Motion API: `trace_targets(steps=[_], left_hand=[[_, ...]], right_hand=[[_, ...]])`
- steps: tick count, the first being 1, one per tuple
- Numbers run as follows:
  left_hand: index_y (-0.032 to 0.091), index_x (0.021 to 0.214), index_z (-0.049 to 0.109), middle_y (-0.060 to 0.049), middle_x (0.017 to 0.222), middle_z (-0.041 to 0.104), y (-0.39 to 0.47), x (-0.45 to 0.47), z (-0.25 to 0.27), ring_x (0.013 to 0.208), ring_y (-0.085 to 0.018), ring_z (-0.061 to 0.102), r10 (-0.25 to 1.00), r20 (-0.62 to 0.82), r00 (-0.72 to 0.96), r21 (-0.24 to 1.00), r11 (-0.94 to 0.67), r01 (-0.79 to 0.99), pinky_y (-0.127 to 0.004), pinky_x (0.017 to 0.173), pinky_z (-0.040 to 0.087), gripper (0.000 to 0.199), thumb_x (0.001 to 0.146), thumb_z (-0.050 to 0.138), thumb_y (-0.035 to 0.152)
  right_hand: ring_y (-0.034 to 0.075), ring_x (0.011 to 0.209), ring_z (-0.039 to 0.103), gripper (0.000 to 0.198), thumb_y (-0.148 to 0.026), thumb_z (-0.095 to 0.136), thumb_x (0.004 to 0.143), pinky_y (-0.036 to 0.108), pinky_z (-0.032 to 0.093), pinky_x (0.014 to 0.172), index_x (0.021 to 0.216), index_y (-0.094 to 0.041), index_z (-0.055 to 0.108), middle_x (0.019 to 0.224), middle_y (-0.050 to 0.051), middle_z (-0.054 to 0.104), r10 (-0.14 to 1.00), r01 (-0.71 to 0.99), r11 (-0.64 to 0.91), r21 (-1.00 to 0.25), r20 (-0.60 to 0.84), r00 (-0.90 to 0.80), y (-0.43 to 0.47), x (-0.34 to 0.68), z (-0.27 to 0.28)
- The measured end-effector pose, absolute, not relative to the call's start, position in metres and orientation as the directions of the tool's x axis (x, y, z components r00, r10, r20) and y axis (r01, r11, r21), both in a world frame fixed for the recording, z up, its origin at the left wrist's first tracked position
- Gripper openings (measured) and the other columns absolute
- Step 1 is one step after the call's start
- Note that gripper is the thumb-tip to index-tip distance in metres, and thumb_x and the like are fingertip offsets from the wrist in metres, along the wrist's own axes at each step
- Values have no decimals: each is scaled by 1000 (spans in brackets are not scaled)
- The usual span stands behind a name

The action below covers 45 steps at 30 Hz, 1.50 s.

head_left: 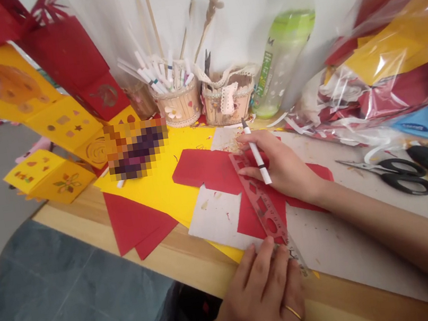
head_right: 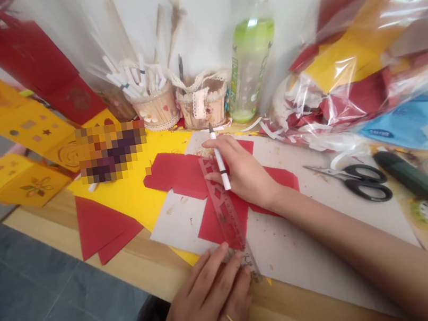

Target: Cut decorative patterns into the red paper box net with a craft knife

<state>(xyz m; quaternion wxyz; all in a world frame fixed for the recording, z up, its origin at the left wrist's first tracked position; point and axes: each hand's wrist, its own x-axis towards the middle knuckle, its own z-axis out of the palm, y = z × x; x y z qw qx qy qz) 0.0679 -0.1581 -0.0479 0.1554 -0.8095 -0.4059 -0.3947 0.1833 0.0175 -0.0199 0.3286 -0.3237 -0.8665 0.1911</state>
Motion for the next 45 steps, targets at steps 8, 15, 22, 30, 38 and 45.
trace_targets(steps=[8, 15, 22, 30, 38, 45], left_hand=[[6, 87, 69, -18, 98, 68, -157, 67, -46, 101, -30, 63, 565, 730, 385, 50, -606, 794, -37, 81, 57, 21, 87, 49, 13], [7, 87, 69, -16, 97, 69, -156, 68, -40, 99, -27, 64, 611, 702, 365, 75, -574, 816, -35, 79, 58, 22, 88, 48, 13], [7, 89, 69, -16, 98, 69, -156, 70, -42, 99, -27, 64, 618, 691, 375, 73, -577, 814, -35, 80, 57, 20, 88, 50, 13], [6, 89, 68, -16, 96, 69, -156, 69, -41, 96, -26, 65, 609, 709, 355, 90, -578, 811, -33, 79, 58, 19, 87, 50, 11], [6, 89, 68, -16, 96, 69, -156, 69, -42, 97, -27, 65, 602, 706, 373, 81, -591, 802, -33, 79, 58, 16, 86, 54, 11], [6, 89, 69, -16, 97, 69, -156, 70, -43, 97, -26, 65, 615, 703, 358, 100, -583, 806, -32, 78, 58, 19, 88, 51, 10]], right_hand=[[30, 106, 52, 46, -36, 64, 81, 49, 44, 91, 121, -22, 45, 113, 12, 50, 649, 404, 743, -533, 429, -628, 24, 176, -26], [32, 110, 49, 45, -41, 60, 82, 53, 46, 88, 122, -25, 45, 116, 13, 46, 645, 406, 740, -537, 396, -654, 26, 172, -26], [30, 103, 54, 45, -41, 60, 83, 51, 48, 88, 121, -22, 46, 116, 14, 45, 634, 376, 743, -554, 402, -660, 27, 173, -28], [31, 110, 50, 48, -42, 60, 83, 51, 48, 88, 123, -23, 44, 119, 15, 45, 633, 369, 745, -556, 414, -655, 26, 173, -31], [31, 109, 52, 49, -47, 58, 83, 52, 48, 88, 123, -24, 44, 123, 16, 44, 632, 375, 745, -551, 406, -660, 28, 174, -33], [31, 111, 51, 48, -42, 60, 83, 52, 48, 90, 123, -22, 44, 122, 16, 45, 630, 382, 750, -540, 406, -662, 28, 174, -32]])
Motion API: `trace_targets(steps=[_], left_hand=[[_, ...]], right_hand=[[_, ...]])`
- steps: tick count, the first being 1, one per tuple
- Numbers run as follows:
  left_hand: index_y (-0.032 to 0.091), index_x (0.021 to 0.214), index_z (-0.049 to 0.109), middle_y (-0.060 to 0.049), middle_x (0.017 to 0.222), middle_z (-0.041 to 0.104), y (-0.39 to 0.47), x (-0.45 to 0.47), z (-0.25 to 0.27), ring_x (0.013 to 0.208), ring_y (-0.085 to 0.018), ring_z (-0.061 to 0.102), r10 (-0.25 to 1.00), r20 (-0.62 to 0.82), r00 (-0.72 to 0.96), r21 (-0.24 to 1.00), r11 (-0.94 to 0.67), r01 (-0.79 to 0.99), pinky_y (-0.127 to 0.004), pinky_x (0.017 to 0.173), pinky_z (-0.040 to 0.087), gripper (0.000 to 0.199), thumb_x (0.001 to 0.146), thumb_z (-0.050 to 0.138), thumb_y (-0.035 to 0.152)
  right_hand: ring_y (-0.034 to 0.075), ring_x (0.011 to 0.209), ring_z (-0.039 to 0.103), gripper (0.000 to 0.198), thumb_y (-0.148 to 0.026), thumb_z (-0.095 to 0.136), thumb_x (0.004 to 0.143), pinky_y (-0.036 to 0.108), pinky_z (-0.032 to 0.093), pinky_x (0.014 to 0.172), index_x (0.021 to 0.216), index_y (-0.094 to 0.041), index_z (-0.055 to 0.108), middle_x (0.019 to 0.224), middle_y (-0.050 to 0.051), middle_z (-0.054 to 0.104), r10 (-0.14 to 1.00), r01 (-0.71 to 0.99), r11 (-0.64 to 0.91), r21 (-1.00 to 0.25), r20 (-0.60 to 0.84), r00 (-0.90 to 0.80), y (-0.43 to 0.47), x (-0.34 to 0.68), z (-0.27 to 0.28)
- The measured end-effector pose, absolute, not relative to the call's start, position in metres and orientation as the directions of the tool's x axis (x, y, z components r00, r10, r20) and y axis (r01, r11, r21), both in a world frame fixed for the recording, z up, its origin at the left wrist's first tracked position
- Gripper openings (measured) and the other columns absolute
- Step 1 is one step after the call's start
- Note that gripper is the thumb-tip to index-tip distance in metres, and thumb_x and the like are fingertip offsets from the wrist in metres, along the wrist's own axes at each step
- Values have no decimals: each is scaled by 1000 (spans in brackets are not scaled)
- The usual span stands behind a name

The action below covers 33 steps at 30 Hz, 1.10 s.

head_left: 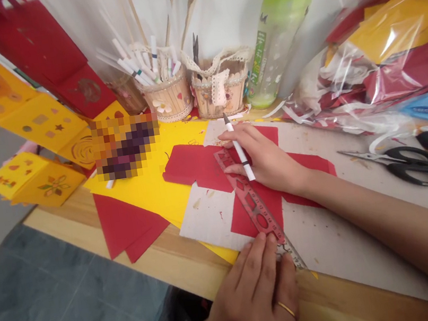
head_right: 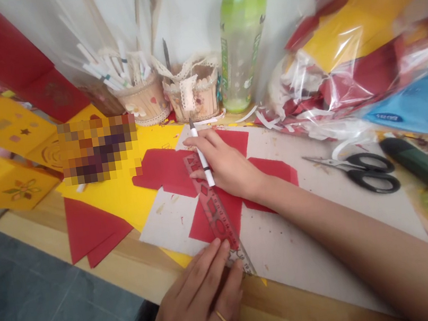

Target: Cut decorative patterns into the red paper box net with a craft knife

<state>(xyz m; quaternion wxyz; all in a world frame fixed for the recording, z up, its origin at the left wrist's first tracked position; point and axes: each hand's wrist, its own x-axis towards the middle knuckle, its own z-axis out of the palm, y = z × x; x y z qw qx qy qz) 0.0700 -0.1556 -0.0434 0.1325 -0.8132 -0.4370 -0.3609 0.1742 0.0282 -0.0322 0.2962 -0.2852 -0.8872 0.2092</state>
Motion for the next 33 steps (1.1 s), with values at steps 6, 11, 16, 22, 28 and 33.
trace_targets(steps=[6, 11, 16, 22, 28, 33], left_hand=[[5, 89, 68, -17, 96, 69, -157, 69, -43, 97, -27, 65, 608, 699, 378, 88, -597, 798, -32, 78, 58, 15, 86, 53, 10], [5, 93, 66, -17, 106, 66, -156, 67, -41, 107, -30, 60, 623, 659, 421, 97, -626, 774, -38, 86, 55, 19, 88, 51, 14], [4, 91, 66, -19, 103, 66, -153, 64, -39, 104, -32, 61, 606, 651, 458, 77, -652, 754, -41, 86, 55, 18, 84, 52, 12], [5, 95, 65, -19, 108, 65, -151, 58, -39, 105, -33, 61, 593, 632, 499, 51, -674, 737, -44, 87, 54, 21, 81, 54, 15], [6, 98, 66, -15, 113, 64, -151, 55, -38, 107, -34, 59, 590, 614, 524, 56, -695, 717, -46, 88, 52, 24, 81, 54, 17], [6, 98, 67, -14, 110, 65, -149, 53, -36, 104, -33, 61, 578, 615, 537, 42, -703, 710, -46, 86, 53, 22, 82, 56, 18]], right_hand=[[32, 117, 47, 46, -41, 60, 83, 52, 46, 91, 123, -23, 45, 123, 16, 47, 625, 393, 758, -520, 405, -667, 27, 174, -32], [34, 119, 45, 48, -49, 56, 84, 53, 45, 92, 124, -24, 46, 125, 15, 47, 622, 407, 765, -499, 412, -666, 27, 174, -33], [35, 115, 49, 52, -55, 56, 81, 54, 45, 91, 121, -22, 51, 125, 16, 50, 639, 424, 758, -496, 430, -638, 26, 173, -30], [25, 96, 61, 35, -46, 41, 93, 44, 49, 86, 106, -23, 63, 101, 9, 65, 697, 401, 706, -583, 472, -540, 3, 183, 6], [12, 48, 50, 22, -41, 56, 86, 25, 40, 42, 75, -24, 64, 61, -2, 60, 907, 383, 333, -862, 180, -382, -41, 209, 30], [11, 47, 48, 22, -30, 57, 84, 23, 38, 41, 64, -24, 51, 55, -4, 53, 845, 433, 461, -775, 233, -482, -64, 226, 23]])
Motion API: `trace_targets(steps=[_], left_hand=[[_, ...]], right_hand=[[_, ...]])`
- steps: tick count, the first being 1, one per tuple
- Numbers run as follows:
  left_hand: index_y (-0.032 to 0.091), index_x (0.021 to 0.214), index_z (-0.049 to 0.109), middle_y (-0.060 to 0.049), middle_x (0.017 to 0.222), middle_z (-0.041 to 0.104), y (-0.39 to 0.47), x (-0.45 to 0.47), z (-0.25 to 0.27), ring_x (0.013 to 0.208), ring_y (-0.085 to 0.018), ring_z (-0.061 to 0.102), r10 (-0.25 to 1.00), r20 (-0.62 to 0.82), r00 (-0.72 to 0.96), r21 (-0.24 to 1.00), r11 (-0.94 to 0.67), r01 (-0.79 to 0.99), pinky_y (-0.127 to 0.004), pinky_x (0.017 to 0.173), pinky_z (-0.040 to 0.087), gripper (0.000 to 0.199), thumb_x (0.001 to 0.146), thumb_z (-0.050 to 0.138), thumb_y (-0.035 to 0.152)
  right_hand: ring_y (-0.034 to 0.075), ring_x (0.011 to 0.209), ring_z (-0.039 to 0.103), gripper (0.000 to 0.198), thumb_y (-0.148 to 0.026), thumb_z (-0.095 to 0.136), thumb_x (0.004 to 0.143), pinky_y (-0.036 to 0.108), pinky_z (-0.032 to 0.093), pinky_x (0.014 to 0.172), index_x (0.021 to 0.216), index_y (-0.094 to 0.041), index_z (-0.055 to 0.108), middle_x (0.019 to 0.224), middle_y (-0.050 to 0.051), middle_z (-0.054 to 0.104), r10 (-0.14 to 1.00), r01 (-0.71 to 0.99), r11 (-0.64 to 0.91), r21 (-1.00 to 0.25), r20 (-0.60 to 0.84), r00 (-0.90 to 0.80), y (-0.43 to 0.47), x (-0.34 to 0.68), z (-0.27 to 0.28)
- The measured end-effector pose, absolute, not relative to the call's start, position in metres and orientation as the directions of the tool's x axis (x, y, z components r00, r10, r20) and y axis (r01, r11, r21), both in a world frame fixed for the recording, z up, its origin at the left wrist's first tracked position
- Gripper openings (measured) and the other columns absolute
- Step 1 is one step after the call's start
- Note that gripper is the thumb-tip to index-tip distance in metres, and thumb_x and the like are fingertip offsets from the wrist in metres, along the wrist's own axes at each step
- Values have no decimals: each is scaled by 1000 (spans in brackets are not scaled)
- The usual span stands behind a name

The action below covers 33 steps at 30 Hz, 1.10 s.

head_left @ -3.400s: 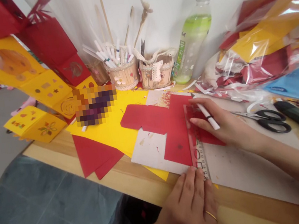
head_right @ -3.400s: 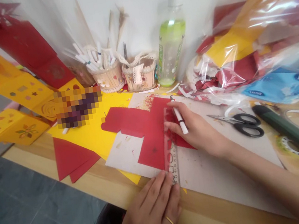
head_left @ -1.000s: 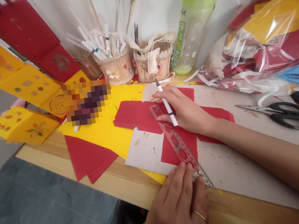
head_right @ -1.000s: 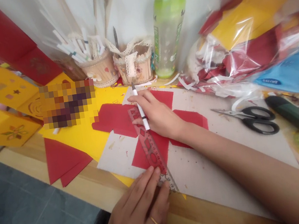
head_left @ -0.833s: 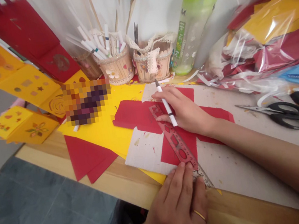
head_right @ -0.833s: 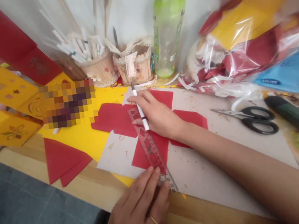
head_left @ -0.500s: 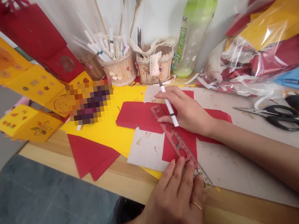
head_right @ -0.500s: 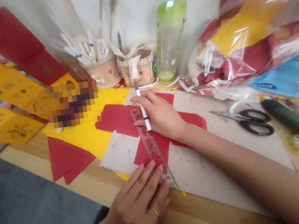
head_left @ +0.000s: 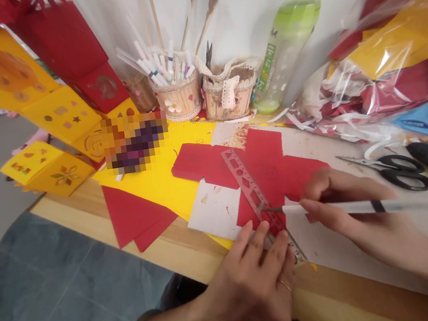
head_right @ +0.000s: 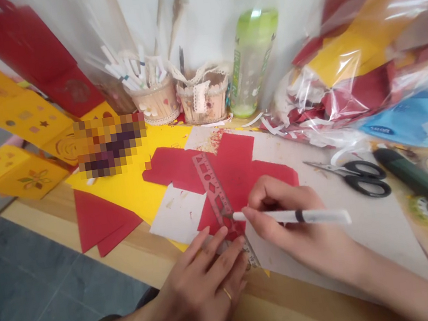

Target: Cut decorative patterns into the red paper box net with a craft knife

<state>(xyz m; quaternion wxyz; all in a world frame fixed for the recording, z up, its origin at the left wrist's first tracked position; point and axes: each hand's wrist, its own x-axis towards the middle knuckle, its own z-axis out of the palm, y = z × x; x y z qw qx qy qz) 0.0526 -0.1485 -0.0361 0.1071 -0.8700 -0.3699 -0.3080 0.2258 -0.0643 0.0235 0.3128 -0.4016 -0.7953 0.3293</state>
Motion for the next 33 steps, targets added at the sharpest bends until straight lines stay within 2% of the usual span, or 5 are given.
trace_targets(steps=[7, 13, 19, 29, 33], left_hand=[[7, 100, 67, -12, 111, 65, -144, 47, -30, 104, -31, 61, 567, 563, 601, 20, -736, 676, -44, 88, 53, 25, 86, 48, 16], [7, 101, 67, -14, 112, 64, -145, 47, -30, 108, -31, 60, 561, 564, 606, 2, -735, 678, -41, 92, 51, 30, 89, 40, 15], [6, 101, 66, -15, 111, 65, -144, 46, -30, 108, -30, 59, 556, 558, 616, -1, -742, 670, -40, 93, 49, 30, 88, 41, 14], [5, 102, 66, -15, 112, 64, -143, 45, -31, 106, -31, 60, 548, 552, 629, -4, -752, 659, -40, 91, 51, 29, 87, 43, 14], [6, 101, 67, -14, 112, 64, -144, 45, -31, 106, -31, 61, 547, 554, 628, -3, -753, 658, -39, 90, 52, 28, 87, 45, 15]], right_hand=[[10, 45, 50, 18, -25, 54, 86, 21, 39, 41, 68, -22, 52, 57, -4, 57, 806, 469, 540, -698, 270, -527, -72, 232, 5], [11, 48, 53, 18, -25, 51, 87, 22, 40, 43, 69, -22, 52, 58, -3, 59, 805, 493, 545, -678, 259, -533, -72, 230, -4], [10, 49, 52, 19, -26, 51, 88, 21, 40, 44, 69, -22, 51, 59, -3, 59, 791, 480, 549, -684, 238, -564, -70, 230, -2], [10, 53, 47, 23, -29, 50, 87, 22, 38, 47, 65, -21, 47, 58, -4, 52, 752, 481, 432, -763, 9, -660, -54, 226, 20], [9, 49, 45, 25, -28, 52, 85, 22, 34, 45, 61, -21, 47, 54, -6, 50, 698, 499, 364, -786, -125, -706, -40, 220, 31]])
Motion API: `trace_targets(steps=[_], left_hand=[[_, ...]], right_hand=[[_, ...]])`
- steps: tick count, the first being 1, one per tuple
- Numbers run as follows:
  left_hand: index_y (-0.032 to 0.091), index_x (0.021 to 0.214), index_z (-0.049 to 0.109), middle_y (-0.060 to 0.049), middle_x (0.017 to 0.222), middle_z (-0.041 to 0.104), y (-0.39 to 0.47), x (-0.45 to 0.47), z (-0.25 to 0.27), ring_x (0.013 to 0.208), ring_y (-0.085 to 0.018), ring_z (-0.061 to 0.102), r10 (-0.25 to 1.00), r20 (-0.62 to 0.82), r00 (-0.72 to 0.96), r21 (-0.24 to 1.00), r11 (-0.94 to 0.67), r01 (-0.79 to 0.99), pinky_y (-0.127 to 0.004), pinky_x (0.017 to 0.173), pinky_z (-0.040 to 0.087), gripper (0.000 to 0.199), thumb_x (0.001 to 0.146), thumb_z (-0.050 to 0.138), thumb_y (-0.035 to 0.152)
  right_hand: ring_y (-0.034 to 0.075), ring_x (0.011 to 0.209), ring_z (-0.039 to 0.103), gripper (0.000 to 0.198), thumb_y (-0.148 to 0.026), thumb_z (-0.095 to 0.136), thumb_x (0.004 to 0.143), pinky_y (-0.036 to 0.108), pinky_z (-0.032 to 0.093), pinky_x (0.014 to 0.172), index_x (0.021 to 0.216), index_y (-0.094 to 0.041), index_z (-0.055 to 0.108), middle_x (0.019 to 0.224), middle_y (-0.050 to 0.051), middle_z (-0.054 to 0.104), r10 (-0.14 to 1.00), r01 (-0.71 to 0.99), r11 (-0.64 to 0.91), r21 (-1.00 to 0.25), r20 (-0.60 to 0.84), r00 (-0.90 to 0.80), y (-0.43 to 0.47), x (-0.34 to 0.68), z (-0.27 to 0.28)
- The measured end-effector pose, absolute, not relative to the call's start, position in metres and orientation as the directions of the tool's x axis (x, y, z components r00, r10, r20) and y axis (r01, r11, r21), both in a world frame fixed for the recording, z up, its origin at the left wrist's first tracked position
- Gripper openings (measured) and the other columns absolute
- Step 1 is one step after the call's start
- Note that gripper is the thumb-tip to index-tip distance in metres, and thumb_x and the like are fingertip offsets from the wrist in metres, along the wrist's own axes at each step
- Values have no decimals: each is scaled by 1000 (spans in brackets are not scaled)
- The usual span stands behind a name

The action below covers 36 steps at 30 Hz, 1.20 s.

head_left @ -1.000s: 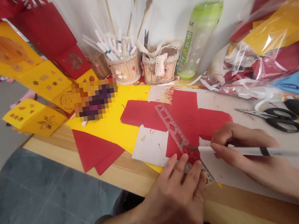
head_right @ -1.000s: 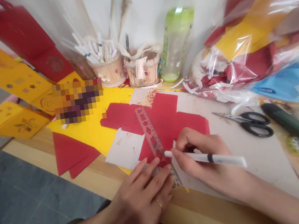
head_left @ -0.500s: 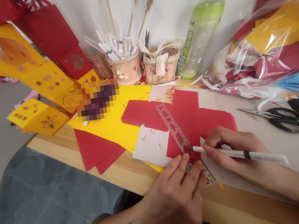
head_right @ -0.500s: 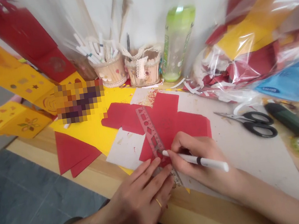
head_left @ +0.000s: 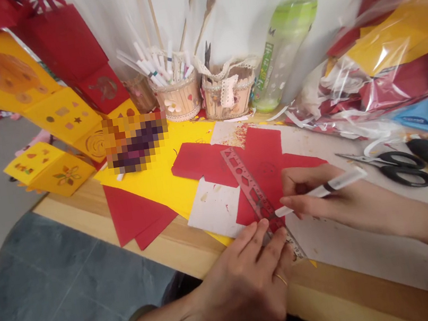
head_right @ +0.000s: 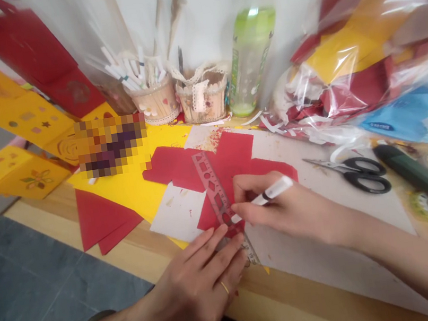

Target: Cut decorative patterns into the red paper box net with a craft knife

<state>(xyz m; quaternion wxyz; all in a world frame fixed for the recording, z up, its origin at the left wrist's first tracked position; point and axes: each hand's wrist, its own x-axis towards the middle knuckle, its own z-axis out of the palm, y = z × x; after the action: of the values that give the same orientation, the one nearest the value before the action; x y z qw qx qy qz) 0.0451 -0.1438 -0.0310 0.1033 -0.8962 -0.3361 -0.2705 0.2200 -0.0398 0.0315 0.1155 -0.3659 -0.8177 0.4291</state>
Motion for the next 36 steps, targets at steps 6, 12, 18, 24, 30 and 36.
trace_targets(steps=[6, 12, 18, 24, 30, 36], left_hand=[[6, 101, 67, -15, 113, 64, -144, 44, -32, 107, -31, 60, 533, 562, 632, -19, -756, 654, -39, 91, 52, 26, 87, 48, 16], [6, 101, 67, -15, 112, 64, -144, 44, -32, 104, -31, 62, 526, 566, 635, -25, -759, 651, -39, 90, 52, 25, 87, 48, 15], [6, 101, 67, -15, 111, 65, -144, 43, -31, 103, -29, 62, 522, 573, 632, -40, -753, 657, -38, 90, 52, 27, 89, 43, 13], [6, 99, 67, -14, 109, 66, -142, 44, -32, 101, -27, 64, 510, 593, 624, -44, -753, 657, -37, 90, 52, 27, 89, 43, 12], [6, 99, 67, -14, 110, 66, -143, 45, -34, 103, -30, 62, 528, 598, 603, -7, -748, 663, -39, 88, 53, 24, 86, 48, 15], [8, 95, 68, -12, 106, 67, -144, 48, -35, 101, -29, 63, 542, 614, 574, 12, -734, 679, -38, 84, 55, 22, 88, 53, 23]], right_hand=[[8, 46, 42, 24, -21, 50, 82, 21, 32, 45, 59, -20, 44, 51, -7, 44, 569, 541, 399, -740, -263, -779, -21, 202, 48], [9, 45, 39, 22, -19, 47, 83, 23, 27, 43, 62, -20, 40, 51, -6, 45, 520, 591, 626, -509, -292, -803, -27, 182, 58], [8, 43, 39, 21, -15, 48, 83, 24, 22, 42, 65, -21, 38, 50, -6, 46, 523, 547, 709, -445, -188, -831, -34, 180, 60], [9, 45, 42, 16, -18, 46, 85, 24, 25, 43, 69, -21, 45, 53, -5, 49, 505, 498, 698, -514, -141, -852, -36, 186, 54], [8, 46, 43, 21, -26, 53, 83, 22, 31, 41, 64, -22, 45, 53, -6, 48, 640, 483, 566, -668, -13, -768, -31, 205, 57], [14, 54, 57, 25, -43, 53, 87, 28, 44, 52, 73, -24, 62, 65, -1, 62, 852, 509, 440, -740, 165, -497, -30, 234, 50]])
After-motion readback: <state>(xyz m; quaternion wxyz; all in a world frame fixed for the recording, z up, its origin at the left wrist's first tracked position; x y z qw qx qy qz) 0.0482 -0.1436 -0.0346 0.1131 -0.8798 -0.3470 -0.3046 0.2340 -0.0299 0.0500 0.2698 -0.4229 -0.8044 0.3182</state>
